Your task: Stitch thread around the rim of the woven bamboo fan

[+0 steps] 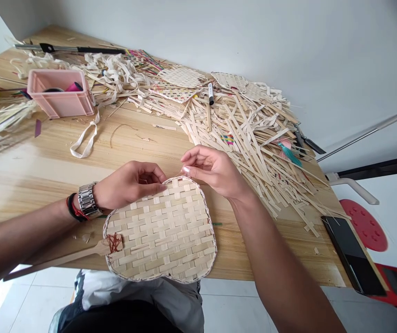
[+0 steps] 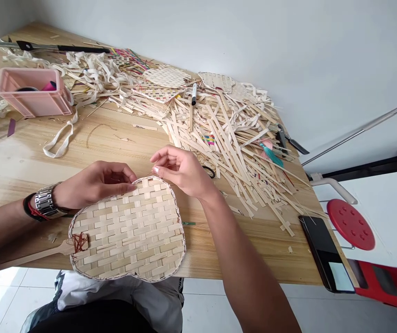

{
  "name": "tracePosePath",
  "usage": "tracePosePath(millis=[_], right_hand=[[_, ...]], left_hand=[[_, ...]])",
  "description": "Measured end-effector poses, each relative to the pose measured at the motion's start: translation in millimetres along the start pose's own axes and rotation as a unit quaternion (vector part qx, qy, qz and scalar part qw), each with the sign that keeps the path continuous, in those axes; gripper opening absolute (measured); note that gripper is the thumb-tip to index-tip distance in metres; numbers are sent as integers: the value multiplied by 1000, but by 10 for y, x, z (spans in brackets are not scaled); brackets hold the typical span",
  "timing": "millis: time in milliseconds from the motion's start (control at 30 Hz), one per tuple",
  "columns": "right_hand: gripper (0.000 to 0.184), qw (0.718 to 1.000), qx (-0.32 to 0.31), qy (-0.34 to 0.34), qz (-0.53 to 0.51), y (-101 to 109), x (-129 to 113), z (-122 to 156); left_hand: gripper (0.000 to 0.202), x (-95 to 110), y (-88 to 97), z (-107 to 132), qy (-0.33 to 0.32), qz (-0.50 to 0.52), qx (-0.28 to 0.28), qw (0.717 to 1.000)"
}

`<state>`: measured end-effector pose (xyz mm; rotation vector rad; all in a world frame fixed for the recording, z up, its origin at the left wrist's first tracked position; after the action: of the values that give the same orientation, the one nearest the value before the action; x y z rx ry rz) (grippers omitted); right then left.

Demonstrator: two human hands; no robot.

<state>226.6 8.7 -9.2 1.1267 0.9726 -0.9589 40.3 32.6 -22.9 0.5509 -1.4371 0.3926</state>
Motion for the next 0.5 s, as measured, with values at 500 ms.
tracePosePath(millis=[500], right_hand=[[19, 999, 10, 30, 26, 5, -93, 56]], left_hand=[[17, -12, 25, -3, 10, 16, 29, 999]])
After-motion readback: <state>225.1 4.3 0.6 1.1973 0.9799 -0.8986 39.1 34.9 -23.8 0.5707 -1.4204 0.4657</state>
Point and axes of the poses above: each hand's wrist, its own z-axis away from the middle knuckle, its own y-axis out of the back of the hand, x = y × z, the point moved 5 cm from there along -z, towards the middle knuckle, and after that the axes turned 10 degrees about -y, right-handed, at the moved point
